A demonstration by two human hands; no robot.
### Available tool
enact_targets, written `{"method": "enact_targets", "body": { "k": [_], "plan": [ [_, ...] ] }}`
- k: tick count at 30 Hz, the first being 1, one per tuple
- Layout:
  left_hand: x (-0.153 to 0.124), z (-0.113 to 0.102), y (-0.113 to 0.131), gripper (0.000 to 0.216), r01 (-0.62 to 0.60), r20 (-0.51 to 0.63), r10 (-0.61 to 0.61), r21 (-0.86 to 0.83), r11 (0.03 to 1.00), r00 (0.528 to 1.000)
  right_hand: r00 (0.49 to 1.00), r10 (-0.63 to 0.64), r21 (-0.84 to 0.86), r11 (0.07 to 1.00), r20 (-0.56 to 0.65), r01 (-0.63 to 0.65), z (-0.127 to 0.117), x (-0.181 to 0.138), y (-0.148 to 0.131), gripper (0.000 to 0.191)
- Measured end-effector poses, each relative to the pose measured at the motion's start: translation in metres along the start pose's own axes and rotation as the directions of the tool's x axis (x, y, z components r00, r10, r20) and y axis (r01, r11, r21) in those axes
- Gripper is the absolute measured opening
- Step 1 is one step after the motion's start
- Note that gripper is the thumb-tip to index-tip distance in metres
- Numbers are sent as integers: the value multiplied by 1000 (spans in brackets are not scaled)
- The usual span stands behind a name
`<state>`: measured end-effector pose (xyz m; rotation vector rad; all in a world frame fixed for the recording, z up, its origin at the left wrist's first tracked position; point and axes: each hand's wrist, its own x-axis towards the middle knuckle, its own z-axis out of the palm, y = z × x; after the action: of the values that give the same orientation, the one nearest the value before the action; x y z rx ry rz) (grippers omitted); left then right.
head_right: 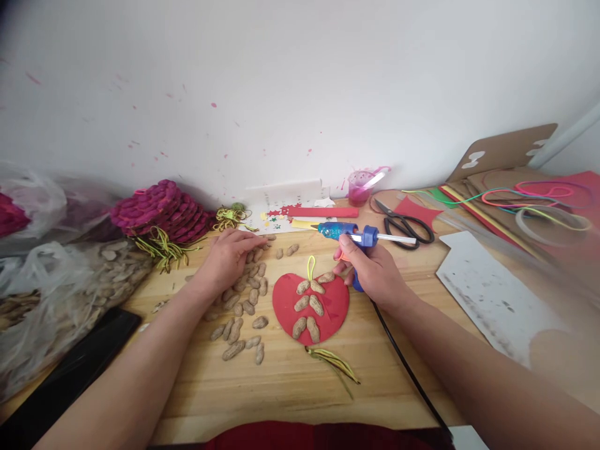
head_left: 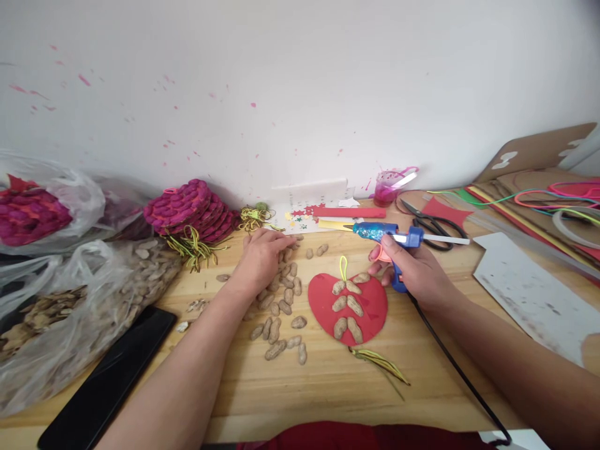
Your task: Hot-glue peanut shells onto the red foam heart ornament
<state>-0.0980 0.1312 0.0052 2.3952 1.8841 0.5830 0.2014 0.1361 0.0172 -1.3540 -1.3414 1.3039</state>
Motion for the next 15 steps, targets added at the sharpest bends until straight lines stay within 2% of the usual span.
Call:
{"method": "enact_targets", "body": {
  "k": [4, 15],
  "plan": [
    [-1, 2, 1, 44, -2, 17, 2, -24, 1000, 1000, 1000, -1, 0, 1000, -1, 1, 0, 1, 1, 50],
    [2, 10, 0, 39, -37, -46, 37, -13, 999, 998, 1000, -9, -35, 999, -2, 9, 0, 0, 0, 53]
  ]
}}
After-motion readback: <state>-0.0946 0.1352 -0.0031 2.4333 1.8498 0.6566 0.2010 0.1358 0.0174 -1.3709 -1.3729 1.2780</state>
